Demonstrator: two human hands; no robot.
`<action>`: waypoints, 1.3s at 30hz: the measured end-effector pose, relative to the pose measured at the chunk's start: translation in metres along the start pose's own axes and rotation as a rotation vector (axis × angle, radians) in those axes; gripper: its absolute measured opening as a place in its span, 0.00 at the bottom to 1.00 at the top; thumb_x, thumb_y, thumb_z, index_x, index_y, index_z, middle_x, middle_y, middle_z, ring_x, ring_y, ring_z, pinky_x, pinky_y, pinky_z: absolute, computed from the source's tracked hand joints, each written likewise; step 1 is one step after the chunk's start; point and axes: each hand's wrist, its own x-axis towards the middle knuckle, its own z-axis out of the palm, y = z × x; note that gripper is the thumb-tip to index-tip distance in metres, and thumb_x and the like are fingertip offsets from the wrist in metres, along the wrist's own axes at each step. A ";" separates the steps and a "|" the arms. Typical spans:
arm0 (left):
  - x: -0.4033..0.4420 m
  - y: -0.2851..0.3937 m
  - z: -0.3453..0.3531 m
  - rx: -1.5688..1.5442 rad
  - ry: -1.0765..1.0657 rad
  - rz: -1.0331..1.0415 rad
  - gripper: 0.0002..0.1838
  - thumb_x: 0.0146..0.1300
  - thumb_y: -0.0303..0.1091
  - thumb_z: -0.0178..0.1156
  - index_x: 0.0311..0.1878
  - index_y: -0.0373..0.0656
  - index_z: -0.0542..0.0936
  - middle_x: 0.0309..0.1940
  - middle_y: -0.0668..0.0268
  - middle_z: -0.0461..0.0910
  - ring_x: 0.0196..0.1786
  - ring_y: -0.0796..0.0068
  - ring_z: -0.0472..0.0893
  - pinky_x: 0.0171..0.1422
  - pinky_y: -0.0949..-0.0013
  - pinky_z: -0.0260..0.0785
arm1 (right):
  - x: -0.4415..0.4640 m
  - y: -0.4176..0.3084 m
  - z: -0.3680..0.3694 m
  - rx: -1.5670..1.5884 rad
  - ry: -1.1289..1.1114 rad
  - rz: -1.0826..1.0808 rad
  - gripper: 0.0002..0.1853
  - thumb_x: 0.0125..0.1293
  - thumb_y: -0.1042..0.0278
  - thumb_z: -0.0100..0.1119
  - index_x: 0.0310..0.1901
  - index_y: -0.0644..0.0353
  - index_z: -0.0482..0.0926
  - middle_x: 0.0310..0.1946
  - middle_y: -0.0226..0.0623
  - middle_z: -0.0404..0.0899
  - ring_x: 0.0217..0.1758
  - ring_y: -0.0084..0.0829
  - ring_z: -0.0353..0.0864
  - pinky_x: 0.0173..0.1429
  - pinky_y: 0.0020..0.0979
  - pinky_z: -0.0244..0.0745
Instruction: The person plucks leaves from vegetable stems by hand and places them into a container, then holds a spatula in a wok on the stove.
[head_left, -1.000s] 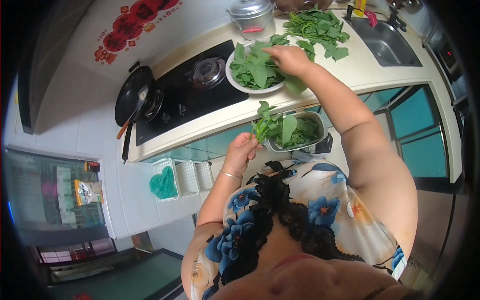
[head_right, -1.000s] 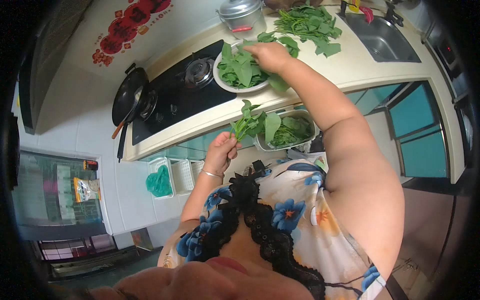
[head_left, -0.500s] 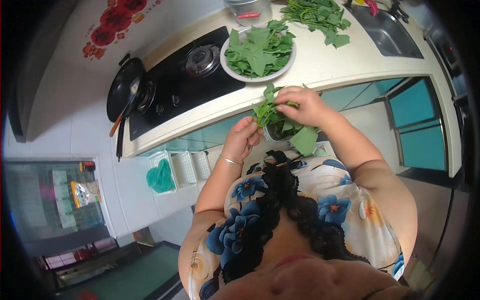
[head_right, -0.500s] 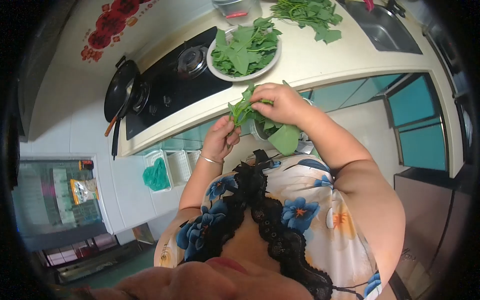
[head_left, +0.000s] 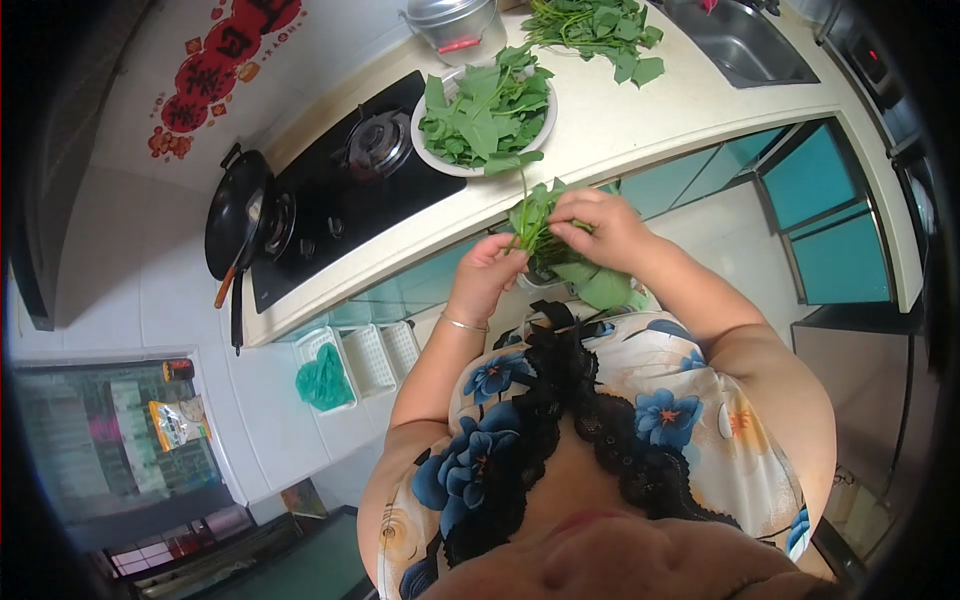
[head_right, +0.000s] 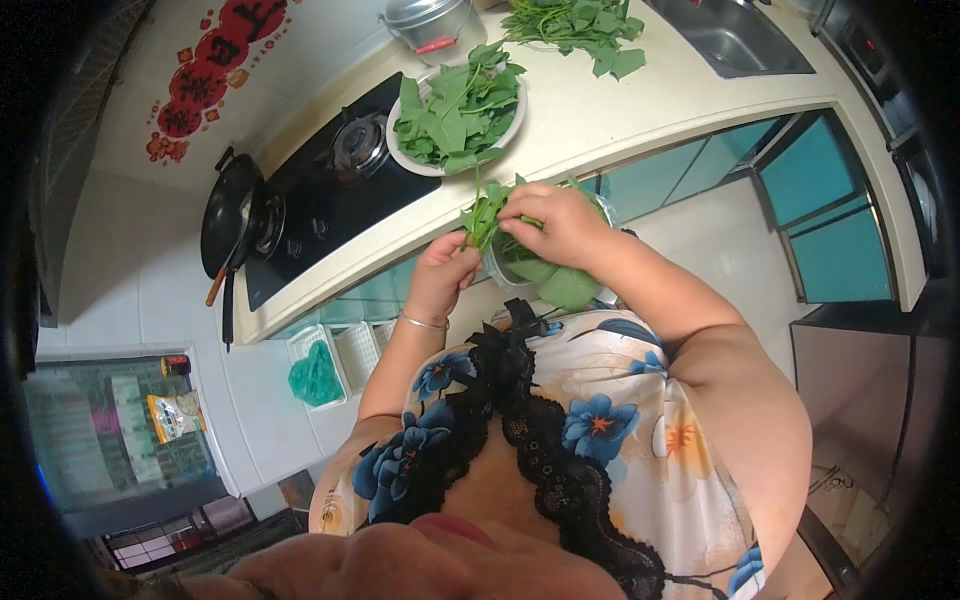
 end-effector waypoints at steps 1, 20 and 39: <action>-0.002 0.002 0.003 0.147 0.032 0.005 0.13 0.54 0.27 0.60 0.44 0.39 0.75 0.27 0.68 0.77 0.22 0.87 0.69 0.25 0.84 0.60 | 0.002 -0.002 -0.002 0.003 -0.002 0.000 0.06 0.50 0.74 0.62 0.32 0.60 0.79 0.33 0.36 0.78 0.31 0.35 0.78 0.35 0.29 0.73; -0.008 -0.008 0.027 1.045 0.393 0.638 0.05 0.52 0.31 0.61 0.30 0.40 0.79 0.26 0.58 0.78 0.29 0.63 0.78 0.33 0.69 0.69 | -0.021 -0.011 0.023 -0.356 -0.047 -0.108 0.04 0.47 0.68 0.62 0.25 0.54 0.78 0.23 0.30 0.74 0.26 0.34 0.76 0.27 0.31 0.71; -0.009 -0.002 0.025 1.034 0.262 0.854 0.07 0.50 0.26 0.61 0.34 0.40 0.80 0.25 0.62 0.78 0.27 0.68 0.77 0.34 0.72 0.69 | -0.026 -0.010 -0.027 -0.226 0.068 -0.069 0.10 0.51 0.72 0.60 0.37 0.55 0.80 0.26 0.35 0.75 0.27 0.35 0.75 0.29 0.31 0.70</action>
